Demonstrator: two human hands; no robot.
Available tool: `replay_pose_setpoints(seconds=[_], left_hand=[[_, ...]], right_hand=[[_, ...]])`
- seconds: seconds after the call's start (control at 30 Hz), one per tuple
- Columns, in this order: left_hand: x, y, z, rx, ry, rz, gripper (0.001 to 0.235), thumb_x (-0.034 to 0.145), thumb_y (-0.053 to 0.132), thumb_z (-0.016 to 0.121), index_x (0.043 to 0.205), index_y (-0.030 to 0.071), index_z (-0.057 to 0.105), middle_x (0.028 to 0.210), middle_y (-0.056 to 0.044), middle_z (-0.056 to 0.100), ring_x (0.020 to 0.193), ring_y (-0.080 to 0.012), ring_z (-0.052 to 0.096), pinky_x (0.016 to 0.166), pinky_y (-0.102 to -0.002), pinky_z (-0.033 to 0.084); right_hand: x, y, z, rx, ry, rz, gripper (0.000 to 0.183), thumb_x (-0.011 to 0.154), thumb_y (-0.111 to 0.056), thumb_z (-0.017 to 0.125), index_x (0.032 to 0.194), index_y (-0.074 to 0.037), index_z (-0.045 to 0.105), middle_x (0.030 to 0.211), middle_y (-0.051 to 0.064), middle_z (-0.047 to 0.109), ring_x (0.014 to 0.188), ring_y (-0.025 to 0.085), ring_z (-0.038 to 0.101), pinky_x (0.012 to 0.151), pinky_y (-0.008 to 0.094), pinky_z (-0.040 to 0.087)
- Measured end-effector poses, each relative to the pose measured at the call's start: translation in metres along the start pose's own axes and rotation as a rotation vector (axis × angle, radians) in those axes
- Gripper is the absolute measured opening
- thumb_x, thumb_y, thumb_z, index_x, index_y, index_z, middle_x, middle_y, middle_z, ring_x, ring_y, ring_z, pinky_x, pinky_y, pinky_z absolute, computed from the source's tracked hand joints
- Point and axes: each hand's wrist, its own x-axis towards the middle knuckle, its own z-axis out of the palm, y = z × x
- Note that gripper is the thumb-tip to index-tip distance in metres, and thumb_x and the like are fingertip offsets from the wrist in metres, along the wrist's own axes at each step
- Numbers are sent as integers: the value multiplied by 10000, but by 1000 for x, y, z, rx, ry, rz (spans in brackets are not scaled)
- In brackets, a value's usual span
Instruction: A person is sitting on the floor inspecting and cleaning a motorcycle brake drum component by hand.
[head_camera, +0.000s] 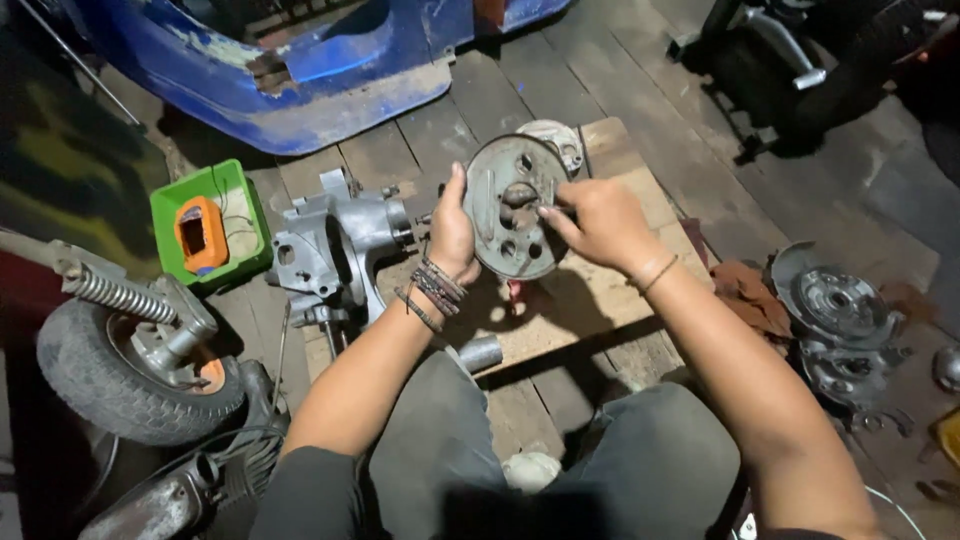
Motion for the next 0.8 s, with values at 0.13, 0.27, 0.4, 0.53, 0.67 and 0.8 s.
replay_pose_setpoints(seconds=[0.13,0.27,0.4,0.53,0.67,0.8], left_hand=[[3,-2,-16,36,20,95,502,964,469,653,1155,9,710,1108,-224,737,899,-256,735,820,-443,626],[14,1,-20,68,-50,123,544,979,534,542,995,30,743,844,-216,762,600,-229,742,507,-348,622],[17,-2,-12,54,-91,162,513,984,496,559,965,18,743,823,-239,760,597,-261,754,498,-371,633],[10,-5,-17,96,-65,226,455,996,441,580,940,15,729,810,-241,756,588,-258,750,493,-373,632],[17,-6,-22,153,-52,256,489,999,464,576,918,17,755,792,-225,756,612,-258,752,522,-364,626],[6,-3,-8,194,-41,332,427,1007,431,607,923,47,773,865,-176,771,787,-192,748,720,-341,624]], right_hand=[[1,52,3,-78,199,144,306,988,-343,796,815,-96,743,652,119,657,716,386,710,650,437,546],[2,43,-1,166,272,177,314,1045,-255,773,814,-80,652,685,167,601,728,404,642,654,398,480],[-2,-2,8,203,34,14,260,942,-270,755,822,-51,682,726,213,686,796,459,692,706,480,523],[4,27,8,174,101,36,242,1004,-286,723,921,-59,714,774,202,699,825,466,692,707,493,536],[5,24,-1,129,267,128,255,1014,-291,774,873,-91,704,755,172,674,830,437,690,695,467,524],[2,-13,-8,176,-97,95,199,939,-242,732,934,-44,759,819,228,745,883,477,712,763,553,541]])
